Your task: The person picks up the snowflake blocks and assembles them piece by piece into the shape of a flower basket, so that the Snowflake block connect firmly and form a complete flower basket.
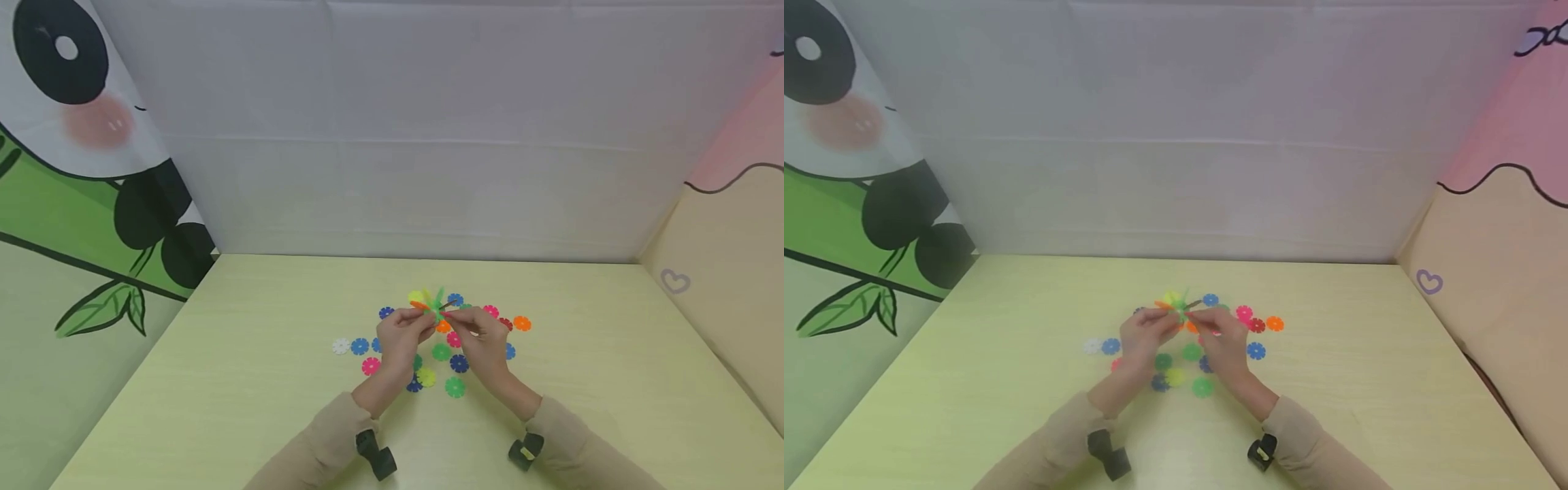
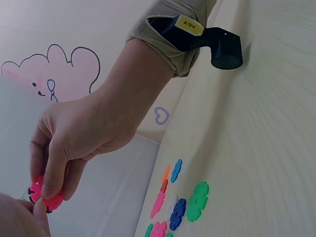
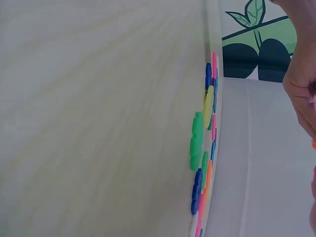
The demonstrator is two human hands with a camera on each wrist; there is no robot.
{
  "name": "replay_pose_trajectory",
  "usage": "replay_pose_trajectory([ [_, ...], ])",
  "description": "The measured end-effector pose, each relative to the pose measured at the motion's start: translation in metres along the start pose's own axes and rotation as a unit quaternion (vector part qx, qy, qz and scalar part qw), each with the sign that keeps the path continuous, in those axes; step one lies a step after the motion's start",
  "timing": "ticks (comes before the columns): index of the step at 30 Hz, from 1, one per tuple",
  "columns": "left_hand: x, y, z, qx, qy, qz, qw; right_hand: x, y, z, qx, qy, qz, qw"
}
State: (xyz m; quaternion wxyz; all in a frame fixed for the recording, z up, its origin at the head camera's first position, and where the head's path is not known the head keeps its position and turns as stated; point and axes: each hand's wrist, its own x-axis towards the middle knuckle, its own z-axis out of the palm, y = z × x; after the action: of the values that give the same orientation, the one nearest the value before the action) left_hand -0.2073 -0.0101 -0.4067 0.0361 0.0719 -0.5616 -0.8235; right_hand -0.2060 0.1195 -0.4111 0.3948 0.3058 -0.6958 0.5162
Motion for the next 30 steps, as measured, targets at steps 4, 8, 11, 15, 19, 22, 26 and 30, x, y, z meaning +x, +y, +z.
replay_pose_trajectory([
  [4, 0.002, -0.002, -0.003, -0.001, -0.011, 0.006, 0.9999, -0.003, 0.014, 0.001, -0.009, 0.001, 0.007, 0.9999],
  [8, 0.004, -0.003, -0.007, 0.047, -0.032, 0.038, 0.9976, -0.002, 0.018, -0.003, -0.009, -0.001, 0.028, 0.9996],
  [11, 0.006, -0.005, -0.015, 0.105, -0.038, 0.08, 0.9905, 0.003, 0.011, -0.01, 0.006, -0.013, 0.046, 0.9988],
  [15, 0.014, -0.005, -0.029, 0.196, -0.061, 0.164, 0.9648, 0.009, 0.003, -0.019, 0.031, -0.056, 0.077, 0.995],
  [19, 0.021, 0.003, -0.038, 0.28, -0.136, 0.23, 0.922, 0.011, 0.005, -0.026, 0.047, -0.109, 0.098, 0.988],
  [22, 0.029, 0.01, -0.043, 0.304, -0.234, 0.235, 0.8929, 0.005, 0.02, -0.028, 0.077, -0.145, 0.107, 0.9805],
  [26, 0.039, 0.013, -0.047, 0.306, -0.344, 0.189, 0.8674, 0.004, 0.024, -0.028, 0.099, -0.182, 0.116, 0.9715],
  [30, 0.041, 0.012, -0.047, 0.3, -0.367, 0.148, 0.8679, 0.01, 0.011, -0.028, 0.084, -0.199, 0.119, 0.9692],
])
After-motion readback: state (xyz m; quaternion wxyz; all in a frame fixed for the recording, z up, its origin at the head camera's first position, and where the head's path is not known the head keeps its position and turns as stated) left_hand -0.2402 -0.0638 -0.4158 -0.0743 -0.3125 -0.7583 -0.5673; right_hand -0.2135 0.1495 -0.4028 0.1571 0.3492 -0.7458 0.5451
